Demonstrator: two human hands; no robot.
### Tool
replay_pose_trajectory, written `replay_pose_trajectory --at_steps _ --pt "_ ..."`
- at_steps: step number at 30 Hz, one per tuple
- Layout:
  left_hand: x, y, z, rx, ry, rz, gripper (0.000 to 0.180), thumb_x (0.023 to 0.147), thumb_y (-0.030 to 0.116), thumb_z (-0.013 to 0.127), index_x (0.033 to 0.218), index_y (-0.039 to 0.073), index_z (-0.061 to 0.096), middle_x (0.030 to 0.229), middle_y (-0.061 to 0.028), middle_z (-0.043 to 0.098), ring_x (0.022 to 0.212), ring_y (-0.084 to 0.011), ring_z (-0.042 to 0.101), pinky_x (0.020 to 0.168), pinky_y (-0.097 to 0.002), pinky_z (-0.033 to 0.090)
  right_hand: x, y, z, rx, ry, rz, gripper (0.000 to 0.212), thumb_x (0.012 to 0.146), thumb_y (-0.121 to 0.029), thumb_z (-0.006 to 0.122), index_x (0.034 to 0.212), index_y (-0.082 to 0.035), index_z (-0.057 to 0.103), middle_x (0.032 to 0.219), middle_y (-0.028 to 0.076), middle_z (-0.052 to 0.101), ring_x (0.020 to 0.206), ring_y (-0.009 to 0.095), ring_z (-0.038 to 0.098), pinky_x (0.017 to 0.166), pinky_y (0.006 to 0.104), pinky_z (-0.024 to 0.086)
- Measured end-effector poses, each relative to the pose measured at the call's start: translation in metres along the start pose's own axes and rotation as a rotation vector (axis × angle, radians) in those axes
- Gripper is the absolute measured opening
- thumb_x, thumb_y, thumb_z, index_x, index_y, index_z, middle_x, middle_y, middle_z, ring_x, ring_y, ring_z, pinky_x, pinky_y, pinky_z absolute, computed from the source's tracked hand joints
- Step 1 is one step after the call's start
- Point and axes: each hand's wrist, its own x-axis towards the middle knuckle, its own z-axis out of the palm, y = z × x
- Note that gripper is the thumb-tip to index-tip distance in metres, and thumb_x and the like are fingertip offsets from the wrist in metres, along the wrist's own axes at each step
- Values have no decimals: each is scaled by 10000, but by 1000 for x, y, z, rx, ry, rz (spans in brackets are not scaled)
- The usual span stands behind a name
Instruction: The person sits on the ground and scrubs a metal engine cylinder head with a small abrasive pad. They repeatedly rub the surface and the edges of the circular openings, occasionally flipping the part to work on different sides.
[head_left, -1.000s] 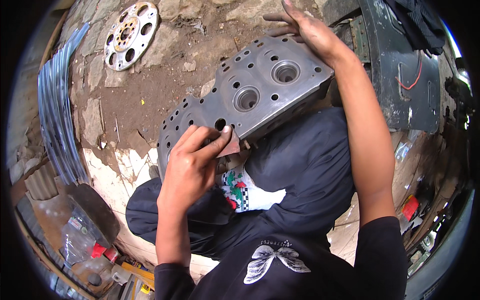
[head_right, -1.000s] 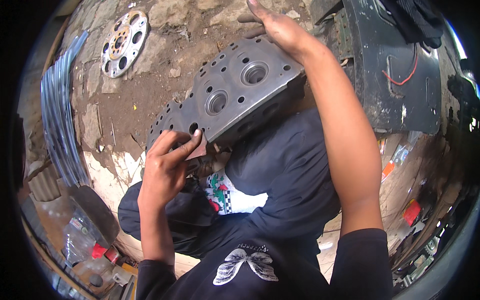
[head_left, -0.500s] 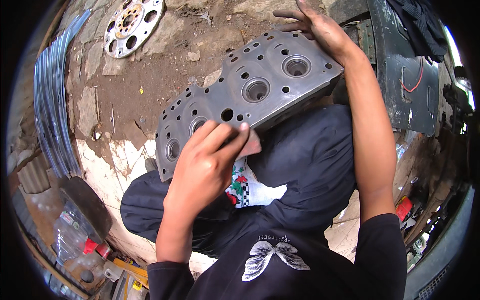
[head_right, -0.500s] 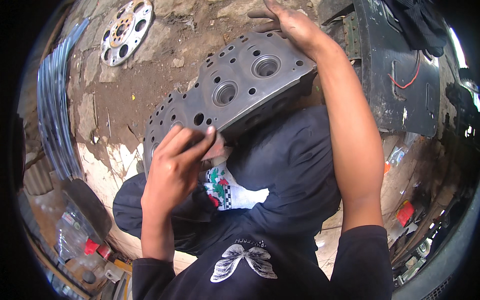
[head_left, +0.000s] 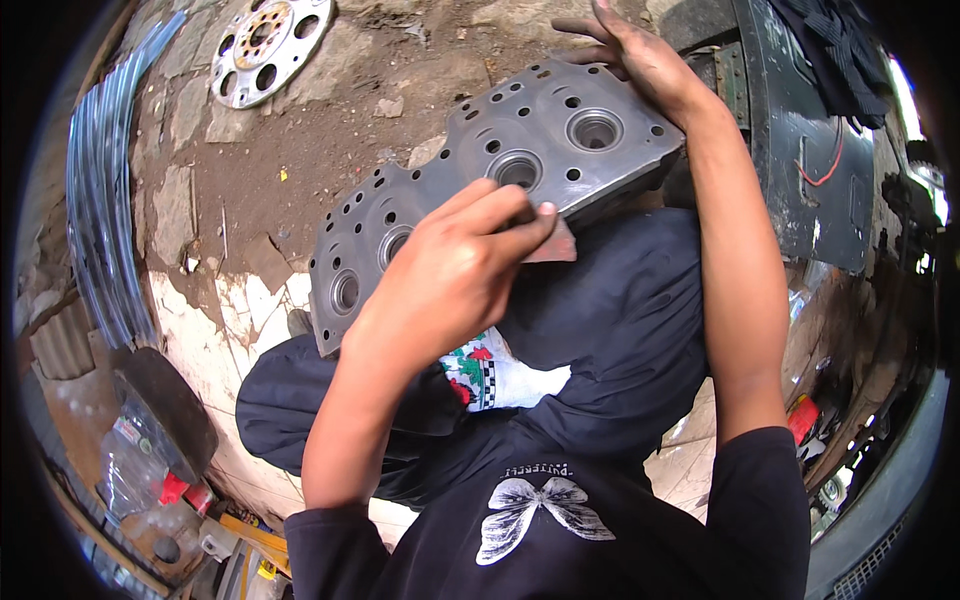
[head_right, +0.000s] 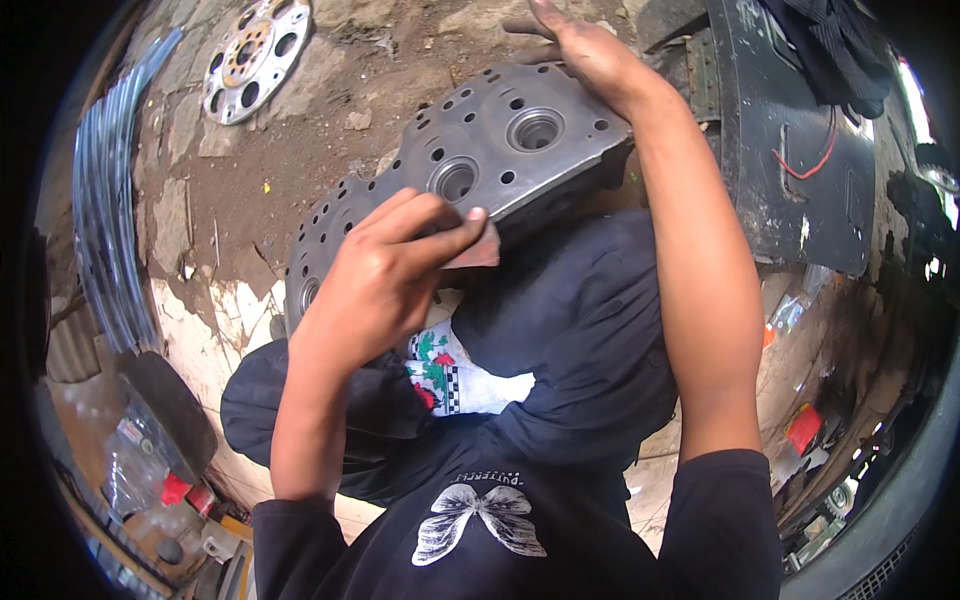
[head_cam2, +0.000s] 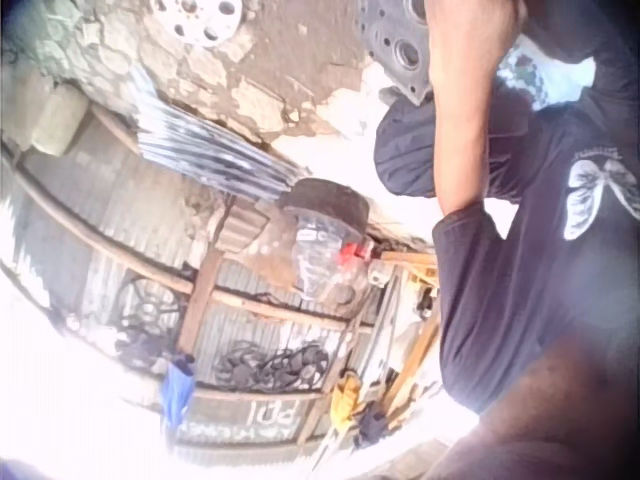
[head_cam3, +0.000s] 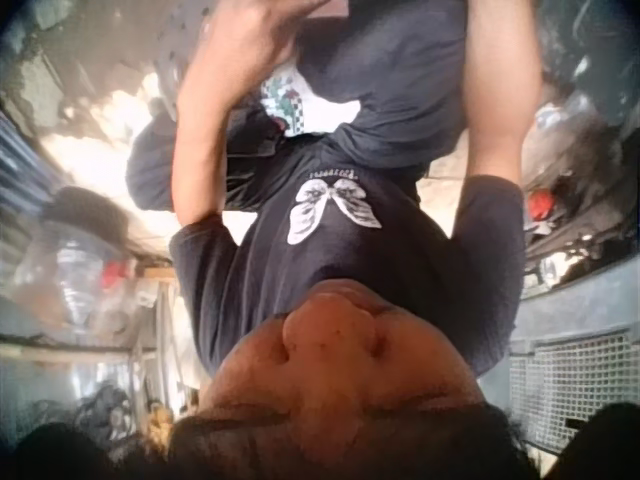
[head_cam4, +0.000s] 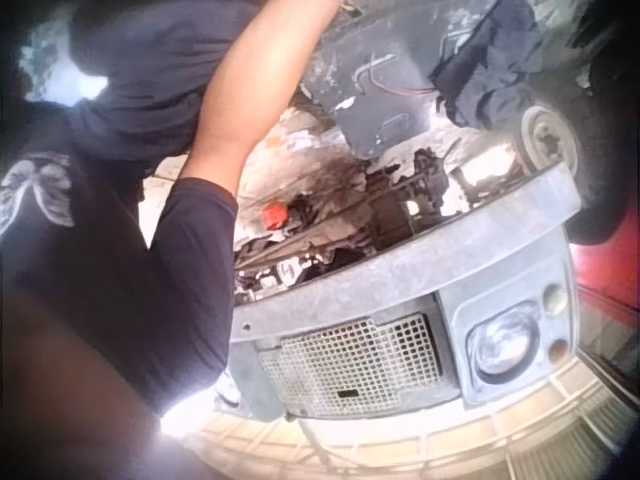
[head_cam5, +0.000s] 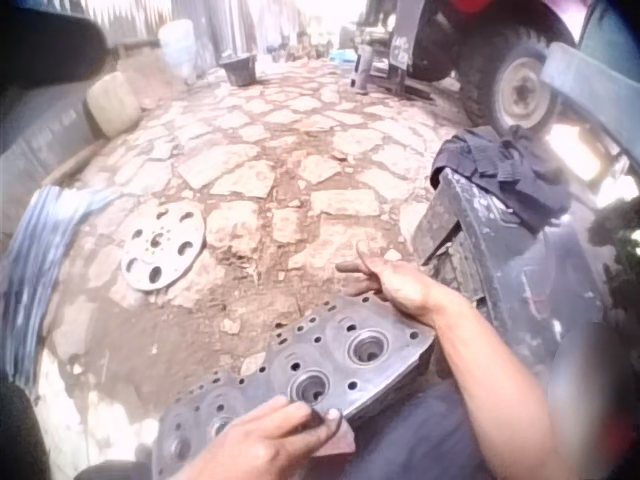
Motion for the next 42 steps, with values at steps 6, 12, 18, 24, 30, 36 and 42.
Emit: replay_pose_trajectory --at_steps 6,12,18,24,30,36,42 --pt "-26 1 -6 -41 -11 -77 484 785 -84 719 1263 -20 749 1016 -131 632 914 -338 627 818 -445 542 0 1 -3 34 8 3 871 1095 -775 344 1621 -112 546 1291 157 770 1151 213 673 1030 349 485" --pt "-5 -2 2 -49 15 -73 565 784 -65 686 1342 3 745 1018 -167 648 939 -377 627 860 -444 532 1 2 -1 54 49 35 905 1079 -790 376 1628 -86 527 1283 173 767 1190 235 675 1050 381 500" --pt "-31 -4 -8 -48 11 -149 475 817 -36 740 1288 11 773 998 -151 649 942 -364 636 868 -450 542 -2 -3 1 -51 28 -12 895 1079 -793 370 1616 -101 550 1272 165 773 1135 233 684 1021 383 515" --pt "-16 -12 -7 -82 132 -153 404 891 -1 762 1294 33 776 1006 -153 694 907 -352 693 824 -404 559 -34 -31 16 -342 443 -326 802 1075 -691 544 1604 -88 567 1333 161 768 1189 238 694 1092 373 488" --pt "-42 -10 -16 -523 615 -476 241 994 112 818 1161 -57 786 1035 -95 823 912 -110 725 835 -296 578 -119 -61 112 -267 438 -447 580 1000 -423 787 1379 9 710 1263 192 773 1138 304 752 1003 398 578" --pt "-34 -27 -1 -699 906 -528 265 970 157 860 1106 -62 795 979 -68 801 875 -84 693 812 -258 557 -87 -40 177 -132 197 -442 423 930 -254 880 1221 36 780 1091 174 816 955 233 800 830 346 615" --pt "-25 -24 -2 -984 932 -467 325 1016 162 811 1172 -119 758 1002 -168 801 872 -207 793 734 -334 694 -80 -47 182 -497 485 -797 310 889 -60 820 1198 -46 833 1063 180 813 928 308 803 806 359 614"
